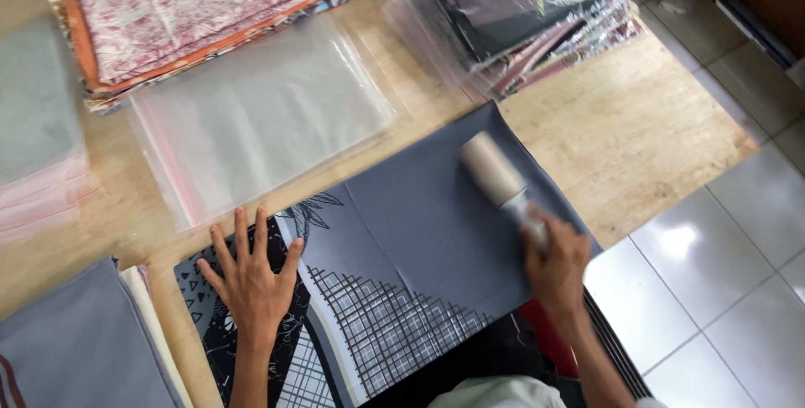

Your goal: Using a lint roller to clean a piece of patterned fabric on a table.

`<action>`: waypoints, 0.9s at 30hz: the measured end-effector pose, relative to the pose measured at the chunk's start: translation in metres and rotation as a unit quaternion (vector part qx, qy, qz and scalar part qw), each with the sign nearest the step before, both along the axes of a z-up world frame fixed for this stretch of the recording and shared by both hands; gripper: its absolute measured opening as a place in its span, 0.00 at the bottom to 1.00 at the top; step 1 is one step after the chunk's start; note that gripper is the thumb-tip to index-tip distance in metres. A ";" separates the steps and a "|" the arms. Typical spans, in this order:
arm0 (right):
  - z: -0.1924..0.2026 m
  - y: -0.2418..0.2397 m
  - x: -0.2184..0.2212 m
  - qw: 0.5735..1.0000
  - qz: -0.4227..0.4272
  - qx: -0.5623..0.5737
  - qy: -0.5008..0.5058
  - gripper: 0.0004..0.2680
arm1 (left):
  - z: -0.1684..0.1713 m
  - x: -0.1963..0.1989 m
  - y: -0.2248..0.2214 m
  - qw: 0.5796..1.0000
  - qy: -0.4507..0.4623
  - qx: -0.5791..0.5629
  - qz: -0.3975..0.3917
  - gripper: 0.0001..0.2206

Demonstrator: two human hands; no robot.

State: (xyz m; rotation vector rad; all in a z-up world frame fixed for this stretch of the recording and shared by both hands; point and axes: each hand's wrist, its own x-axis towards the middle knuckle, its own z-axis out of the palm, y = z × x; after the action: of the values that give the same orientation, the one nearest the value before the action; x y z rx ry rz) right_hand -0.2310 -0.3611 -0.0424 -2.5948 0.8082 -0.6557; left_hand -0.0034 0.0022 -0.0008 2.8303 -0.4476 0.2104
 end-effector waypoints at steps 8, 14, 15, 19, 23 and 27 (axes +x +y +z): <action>0.021 -0.008 -0.034 0.990 -0.126 0.059 -0.038 0.13 | -0.005 0.002 0.002 1.000 -0.007 0.014 -0.005 0.36; 0.034 0.074 -0.052 0.982 0.035 0.183 -0.038 0.12 | -0.004 0.001 0.001 1.000 0.003 0.008 -0.009 0.36; 0.033 0.077 -0.052 0.978 0.036 0.205 -0.019 0.13 | -0.003 0.001 0.002 1.000 0.017 -0.002 -0.007 0.37; 0.019 0.027 -0.046 0.976 -0.111 0.185 0.038 0.13 | -0.003 0.001 0.002 0.999 0.035 -0.008 -0.012 0.38; 0.039 0.006 -0.048 0.978 -0.146 0.146 0.005 0.11 | -0.003 0.000 0.003 1.000 0.020 -0.012 -0.019 0.37; 0.049 0.034 -0.065 0.926 -0.208 0.312 0.041 0.13 | -0.005 0.000 0.004 1.000 0.016 -0.010 -0.015 0.37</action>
State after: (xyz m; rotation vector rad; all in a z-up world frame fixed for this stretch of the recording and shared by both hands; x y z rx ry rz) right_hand -0.2960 -0.3266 0.0069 -1.8938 1.3576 -0.3141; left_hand -0.0032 0.0058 -0.0061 2.8011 -0.4786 0.1628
